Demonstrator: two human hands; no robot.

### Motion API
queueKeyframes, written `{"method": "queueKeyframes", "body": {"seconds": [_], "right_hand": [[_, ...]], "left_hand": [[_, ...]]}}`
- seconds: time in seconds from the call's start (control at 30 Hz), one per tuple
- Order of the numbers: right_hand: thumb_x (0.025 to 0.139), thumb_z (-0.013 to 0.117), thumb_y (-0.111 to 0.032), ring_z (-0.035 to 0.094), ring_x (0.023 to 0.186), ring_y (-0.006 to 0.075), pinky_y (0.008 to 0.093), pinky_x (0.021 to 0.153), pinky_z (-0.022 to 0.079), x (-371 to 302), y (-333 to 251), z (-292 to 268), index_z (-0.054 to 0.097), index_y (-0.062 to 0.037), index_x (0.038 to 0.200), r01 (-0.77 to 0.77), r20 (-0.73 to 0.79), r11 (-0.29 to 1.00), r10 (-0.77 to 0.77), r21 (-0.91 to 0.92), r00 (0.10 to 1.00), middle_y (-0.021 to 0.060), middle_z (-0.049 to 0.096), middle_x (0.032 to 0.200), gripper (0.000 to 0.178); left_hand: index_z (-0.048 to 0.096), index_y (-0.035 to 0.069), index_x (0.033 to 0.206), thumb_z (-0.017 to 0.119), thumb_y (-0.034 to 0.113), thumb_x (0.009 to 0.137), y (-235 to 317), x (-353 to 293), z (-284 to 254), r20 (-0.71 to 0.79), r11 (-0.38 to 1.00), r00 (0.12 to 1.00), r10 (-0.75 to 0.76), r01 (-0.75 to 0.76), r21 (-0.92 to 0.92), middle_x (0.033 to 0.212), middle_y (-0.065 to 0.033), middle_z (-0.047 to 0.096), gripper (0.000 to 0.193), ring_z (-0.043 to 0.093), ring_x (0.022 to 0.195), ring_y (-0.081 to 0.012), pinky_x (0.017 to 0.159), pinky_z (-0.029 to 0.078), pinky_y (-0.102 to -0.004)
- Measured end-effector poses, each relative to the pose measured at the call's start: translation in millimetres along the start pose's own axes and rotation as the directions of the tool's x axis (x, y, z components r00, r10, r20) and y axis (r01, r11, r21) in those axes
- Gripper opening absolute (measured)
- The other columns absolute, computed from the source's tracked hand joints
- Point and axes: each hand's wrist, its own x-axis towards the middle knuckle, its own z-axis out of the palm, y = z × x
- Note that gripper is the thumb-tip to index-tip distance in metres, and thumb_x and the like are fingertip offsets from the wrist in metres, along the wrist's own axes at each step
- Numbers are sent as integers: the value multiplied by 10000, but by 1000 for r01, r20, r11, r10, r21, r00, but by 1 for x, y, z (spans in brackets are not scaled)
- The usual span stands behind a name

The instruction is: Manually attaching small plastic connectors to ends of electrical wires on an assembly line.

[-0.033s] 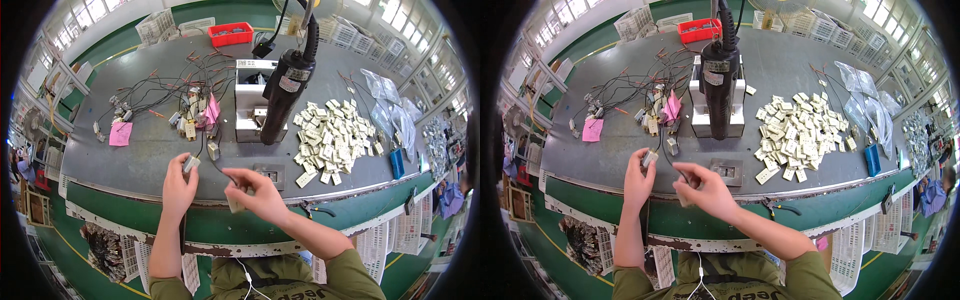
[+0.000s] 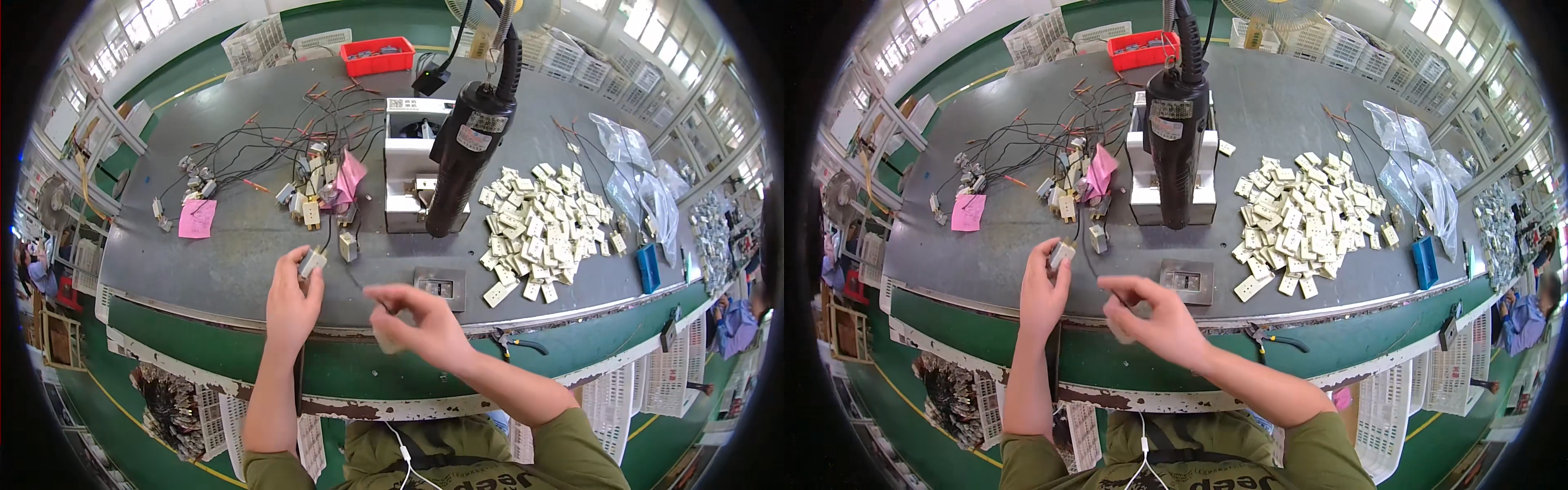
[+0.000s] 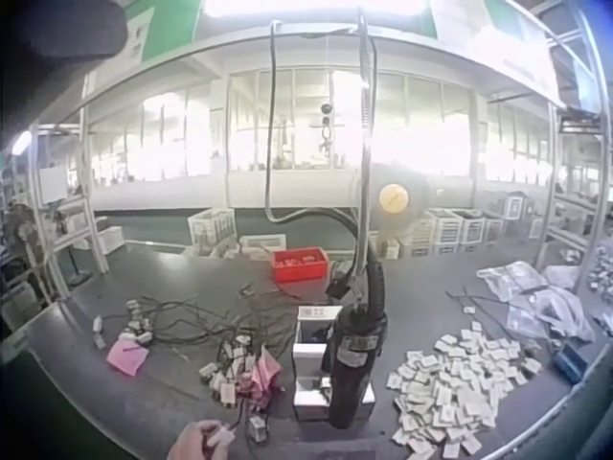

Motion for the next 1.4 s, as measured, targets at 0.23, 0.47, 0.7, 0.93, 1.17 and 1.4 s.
{"method": "queueKeyframes", "body": {"seconds": [0.23,0.47,0.7,0.93,1.17,1.4], "right_hand": [[875,586,45,623,803,152,266,670,500,-74,-6,-5,589,27,1200,255,122,963,-264,85,957,101,633,960,326],[837,637,22,673,780,237,311,655,540,-130,-34,-60,640,74,1120,350,271,912,-400,214,876,178,674,954,287],[932,549,-47,658,875,213,304,671,546,-113,-9,-80,515,13,1303,60,273,904,-190,423,943,212,651,1089,378],[886,595,46,586,1039,221,324,802,517,-82,6,-43,423,-14,1390,106,32,982,-112,157,993,189,558,1265,537],[802,726,-37,660,842,213,309,721,524,-78,-13,-55,566,-43,1280,269,279,838,-146,-475,949,109,660,1109,505],[756,726,-71,649,900,313,377,763,531,-90,-5,-84,613,-77,1213,50,43,619,-26,-784,999,131,662,1058,470]], "left_hand": [[479,15,1266,554,132,944,-19,31,3,-71,997,995,-68,65,-42,1124,-143,602,351,634,935,-220,821,501,-330],[485,27,1264,567,91,920,-31,16,9,-199,884,924,327,-224,410,1175,-137,596,359,607,1044,-242,912,459,-351],[482,33,1241,607,21,881,68,-47,-33,652,525,682,332,440,-728,1178,-177,615,381,629,1046,-261,872,493,-360],[459,44,1072,625,170,934,71,-56,-15,405,437,890,211,285,-853,934,-200,664,250,670,838,-254,779,541,-365],[423,50,1100,573,180,968,63,-60,-12,312,578,940,139,179,-796,909,-169,660,238,645,865,-216,792,516,-346],[406,87,1219,476,154,1009,15,-24,-40,45,479,989,-144,109,-871,989,-133,645,231,661,960,-243,807,536,-338]]}}
